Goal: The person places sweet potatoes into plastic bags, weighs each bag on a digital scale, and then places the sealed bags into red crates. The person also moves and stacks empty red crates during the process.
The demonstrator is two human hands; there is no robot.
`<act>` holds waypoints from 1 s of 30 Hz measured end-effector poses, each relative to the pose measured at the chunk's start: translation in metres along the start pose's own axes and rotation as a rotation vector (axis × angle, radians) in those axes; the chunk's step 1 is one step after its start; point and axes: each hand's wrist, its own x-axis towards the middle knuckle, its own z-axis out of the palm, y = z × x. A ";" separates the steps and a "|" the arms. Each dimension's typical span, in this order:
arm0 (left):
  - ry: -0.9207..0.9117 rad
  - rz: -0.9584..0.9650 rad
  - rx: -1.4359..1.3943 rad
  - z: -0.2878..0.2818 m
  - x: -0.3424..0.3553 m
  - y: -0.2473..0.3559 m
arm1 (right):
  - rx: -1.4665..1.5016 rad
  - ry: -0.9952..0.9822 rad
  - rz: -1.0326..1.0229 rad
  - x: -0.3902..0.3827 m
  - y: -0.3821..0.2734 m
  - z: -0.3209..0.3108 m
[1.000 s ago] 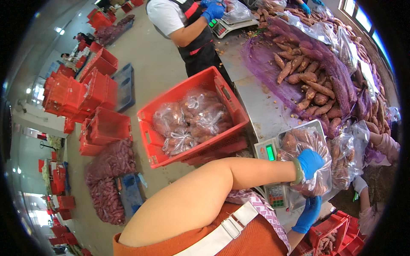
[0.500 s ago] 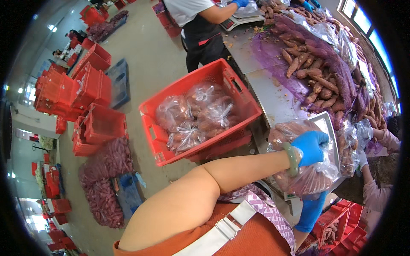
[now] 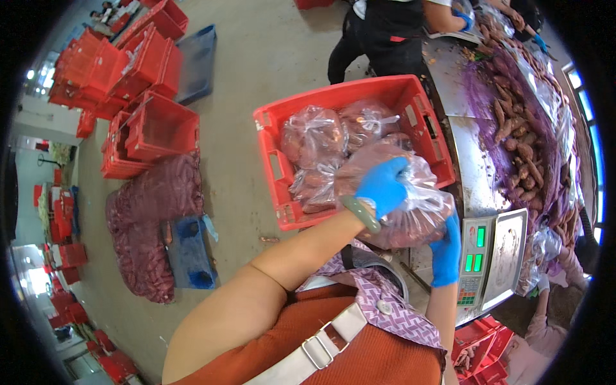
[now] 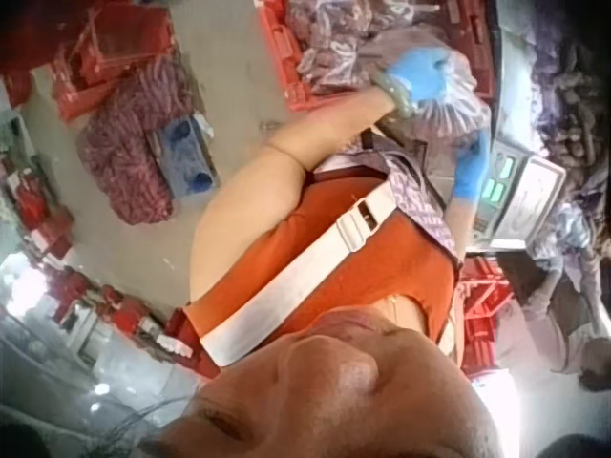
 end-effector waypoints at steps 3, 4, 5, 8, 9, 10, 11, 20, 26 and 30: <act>0.116 -0.051 0.055 -0.039 -0.005 -0.029 | 0.051 -0.043 0.140 0.036 0.021 0.045; 0.162 -0.057 0.037 -0.047 -0.008 -0.041 | 0.006 -0.075 0.182 0.050 0.036 0.046; 0.209 -0.063 0.018 -0.055 -0.012 -0.050 | -0.040 -0.109 0.223 0.063 0.045 0.048; 0.142 0.001 0.199 -0.077 -0.044 -0.053 | -0.358 0.017 0.297 0.091 0.059 0.052; 0.129 0.049 0.227 -0.079 -0.056 -0.059 | -0.399 0.061 0.284 0.101 0.063 0.047; 0.127 0.062 0.228 -0.083 -0.065 -0.068 | -0.409 0.046 0.275 0.111 0.065 0.042; 0.124 0.076 0.229 -0.086 -0.073 -0.075 | -0.418 0.030 0.265 0.120 0.065 0.038; 0.270 -0.229 0.398 -0.114 -0.133 -0.096 | -0.908 -0.405 -0.180 0.140 0.125 0.100; 0.332 -0.373 0.581 -0.121 -0.180 -0.102 | -1.679 -0.861 -0.433 0.137 0.162 0.171; 0.452 -0.525 0.281 -0.133 -0.232 -0.109 | -1.841 -0.922 -0.472 0.138 0.191 0.168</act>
